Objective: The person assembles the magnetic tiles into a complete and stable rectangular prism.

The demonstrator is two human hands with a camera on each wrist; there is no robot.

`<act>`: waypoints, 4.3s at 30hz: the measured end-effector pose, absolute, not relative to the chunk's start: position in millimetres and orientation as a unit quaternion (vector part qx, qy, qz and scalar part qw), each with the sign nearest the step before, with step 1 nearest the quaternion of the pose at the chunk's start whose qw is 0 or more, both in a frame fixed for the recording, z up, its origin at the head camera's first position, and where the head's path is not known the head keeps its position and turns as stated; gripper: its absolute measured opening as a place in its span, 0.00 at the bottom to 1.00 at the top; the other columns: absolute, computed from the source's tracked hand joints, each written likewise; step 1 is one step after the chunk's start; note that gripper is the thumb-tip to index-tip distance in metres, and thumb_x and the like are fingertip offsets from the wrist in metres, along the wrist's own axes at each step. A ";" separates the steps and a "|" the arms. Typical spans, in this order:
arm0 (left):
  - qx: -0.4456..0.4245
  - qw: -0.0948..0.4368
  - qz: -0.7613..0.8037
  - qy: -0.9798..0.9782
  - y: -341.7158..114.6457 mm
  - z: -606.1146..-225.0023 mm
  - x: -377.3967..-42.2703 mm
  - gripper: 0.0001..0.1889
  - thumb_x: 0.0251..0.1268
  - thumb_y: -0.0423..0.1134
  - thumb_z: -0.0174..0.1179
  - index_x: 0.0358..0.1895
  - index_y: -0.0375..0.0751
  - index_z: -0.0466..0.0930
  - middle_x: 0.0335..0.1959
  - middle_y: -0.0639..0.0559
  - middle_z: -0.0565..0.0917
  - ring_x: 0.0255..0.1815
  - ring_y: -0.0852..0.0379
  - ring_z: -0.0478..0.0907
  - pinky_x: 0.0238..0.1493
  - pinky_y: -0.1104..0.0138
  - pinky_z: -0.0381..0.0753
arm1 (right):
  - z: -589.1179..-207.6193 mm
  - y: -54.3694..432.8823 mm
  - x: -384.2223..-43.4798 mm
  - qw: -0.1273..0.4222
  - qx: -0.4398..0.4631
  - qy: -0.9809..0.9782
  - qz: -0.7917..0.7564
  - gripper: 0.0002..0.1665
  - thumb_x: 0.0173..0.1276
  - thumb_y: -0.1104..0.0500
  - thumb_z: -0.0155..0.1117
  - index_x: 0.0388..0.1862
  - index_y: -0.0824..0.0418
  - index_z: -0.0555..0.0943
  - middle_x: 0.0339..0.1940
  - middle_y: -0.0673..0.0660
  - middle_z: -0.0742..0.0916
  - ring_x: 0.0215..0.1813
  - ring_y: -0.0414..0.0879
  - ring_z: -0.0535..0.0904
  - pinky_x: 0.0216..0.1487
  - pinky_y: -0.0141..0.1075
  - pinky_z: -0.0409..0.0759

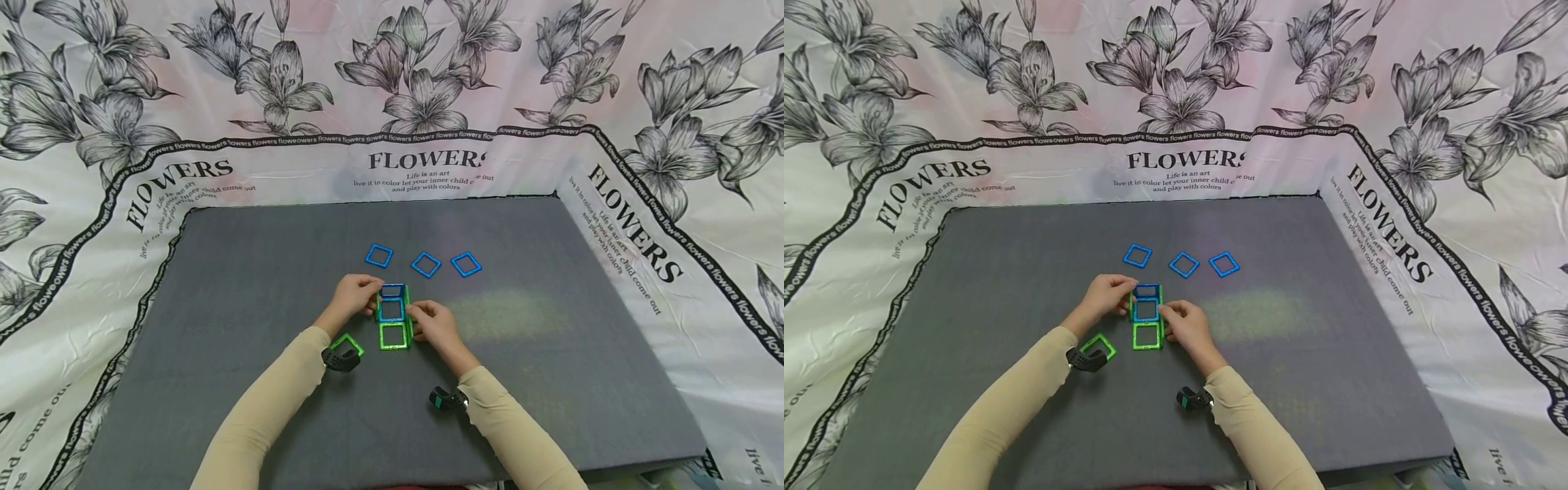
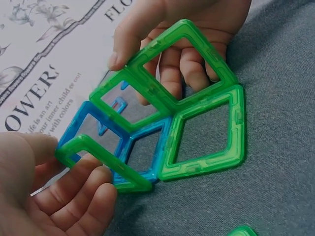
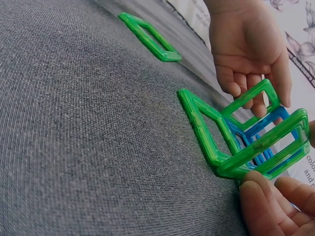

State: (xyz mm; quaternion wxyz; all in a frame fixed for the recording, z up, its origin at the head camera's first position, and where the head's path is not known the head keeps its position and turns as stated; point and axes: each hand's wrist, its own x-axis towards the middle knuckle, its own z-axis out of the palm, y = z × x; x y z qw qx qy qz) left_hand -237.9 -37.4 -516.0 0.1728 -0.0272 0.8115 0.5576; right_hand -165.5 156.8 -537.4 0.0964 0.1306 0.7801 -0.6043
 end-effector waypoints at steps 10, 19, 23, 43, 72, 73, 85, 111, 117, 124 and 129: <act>-0.041 0.170 0.582 0.794 -41.6 -517.2 -234.7 0.16 0.74 0.45 0.59 0.51 0.37 0.88 0.24 0.51 0.83 0.20 0.61 0.79 0.22 0.69 0.82 | -538.1 156.6 -165.7 0.092 0.130 0.785 -0.598 0.25 0.73 0.43 0.64 0.57 0.60 0.84 0.47 0.61 0.87 0.30 0.41 0.82 0.33 0.34 0.84; -0.032 0.153 0.597 0.787 -43.5 -517.6 -232.8 0.14 0.73 0.41 0.62 0.52 0.36 0.88 0.27 0.49 0.85 0.22 0.62 0.80 0.24 0.69 0.83 | -537.7 157.1 -165.2 0.096 0.118 0.789 -0.595 0.26 0.73 0.43 0.63 0.60 0.60 0.83 0.50 0.62 0.87 0.33 0.43 0.84 0.37 0.37 0.86; -0.029 0.154 0.600 0.785 -47.8 -516.8 -230.0 0.16 0.74 0.43 0.60 0.54 0.37 0.86 0.30 0.46 0.86 0.23 0.60 0.81 0.26 0.68 0.84 | -538.8 157.9 -164.9 0.097 0.116 0.790 -0.594 0.27 0.73 0.43 0.63 0.61 0.60 0.83 0.52 0.62 0.87 0.36 0.44 0.84 0.38 0.38 0.86; 0.197 0.078 0.191 0.958 -78.3 -512.6 -153.0 0.25 0.57 0.47 0.73 0.58 0.43 0.83 0.38 0.47 0.85 0.30 0.56 0.77 0.34 0.59 0.81 | -535.1 157.4 -166.2 0.095 0.113 0.788 -0.598 0.25 0.73 0.45 0.63 0.60 0.60 0.83 0.52 0.62 0.87 0.36 0.45 0.85 0.38 0.38 0.87; 0.205 0.074 0.261 0.940 -77.9 -510.2 -156.4 0.19 0.52 0.28 0.62 0.50 0.36 0.87 0.12 0.58 0.69 0.13 0.63 0.58 0.19 0.69 0.56 | -538.6 158.7 -163.8 0.092 0.113 0.786 -0.601 0.25 0.73 0.44 0.64 0.59 0.60 0.84 0.50 0.62 0.87 0.35 0.44 0.85 0.37 0.37 0.86; 0.200 0.074 0.272 0.939 -79.0 -508.9 -157.8 0.19 0.52 0.28 0.61 0.50 0.35 0.88 0.11 0.58 0.68 0.13 0.63 0.58 0.18 0.70 0.55 | -538.5 158.8 -163.9 0.091 0.112 0.785 -0.602 0.25 0.73 0.45 0.64 0.59 0.61 0.83 0.50 0.62 0.87 0.35 0.44 0.85 0.37 0.37 0.86; 0.107 0.094 0.348 0.927 -102.9 -500.6 -169.9 0.17 0.56 0.31 0.60 0.49 0.35 0.89 0.27 0.47 0.89 0.16 0.62 0.73 0.19 0.70 0.67 | -538.6 159.8 -163.6 0.094 0.112 0.785 -0.602 0.26 0.73 0.44 0.63 0.60 0.60 0.83 0.51 0.62 0.87 0.35 0.43 0.84 0.38 0.37 0.86; -0.067 0.213 0.655 0.721 -70.2 -514.0 -175.9 0.18 0.66 0.30 0.64 0.58 0.29 0.82 0.36 0.47 0.90 0.29 0.61 0.86 0.34 0.65 0.89 | -536.2 159.6 -162.3 0.091 0.108 0.780 -0.609 0.26 0.74 0.44 0.63 0.59 0.60 0.83 0.49 0.62 0.87 0.35 0.43 0.84 0.38 0.36 0.86; -0.076 0.211 0.664 0.713 -65.0 -516.1 -176.7 0.18 0.67 0.29 0.64 0.58 0.29 0.82 0.35 0.47 0.90 0.27 0.62 0.85 0.32 0.67 0.88 | -538.5 159.9 -163.1 0.092 0.112 0.782 -0.606 0.26 0.73 0.44 0.63 0.59 0.60 0.84 0.50 0.62 0.87 0.34 0.43 0.85 0.38 0.37 0.86; -0.089 0.201 0.671 0.708 -57.4 -518.0 -176.2 0.15 0.66 0.29 0.65 0.55 0.30 0.84 0.37 0.43 0.91 0.26 0.61 0.85 0.32 0.66 0.88 | -540.3 160.0 -163.6 0.091 0.113 0.786 -0.601 0.26 0.74 0.43 0.63 0.59 0.60 0.83 0.50 0.62 0.87 0.35 0.43 0.85 0.38 0.37 0.86; -0.093 0.194 0.672 0.709 -52.8 -517.1 -174.8 0.15 0.66 0.30 0.66 0.54 0.32 0.85 0.40 0.40 0.91 0.27 0.60 0.86 0.32 0.66 0.88 | -539.8 160.2 -164.5 0.092 0.115 0.785 -0.601 0.26 0.74 0.43 0.63 0.59 0.59 0.83 0.49 0.61 0.88 0.34 0.43 0.85 0.37 0.36 0.86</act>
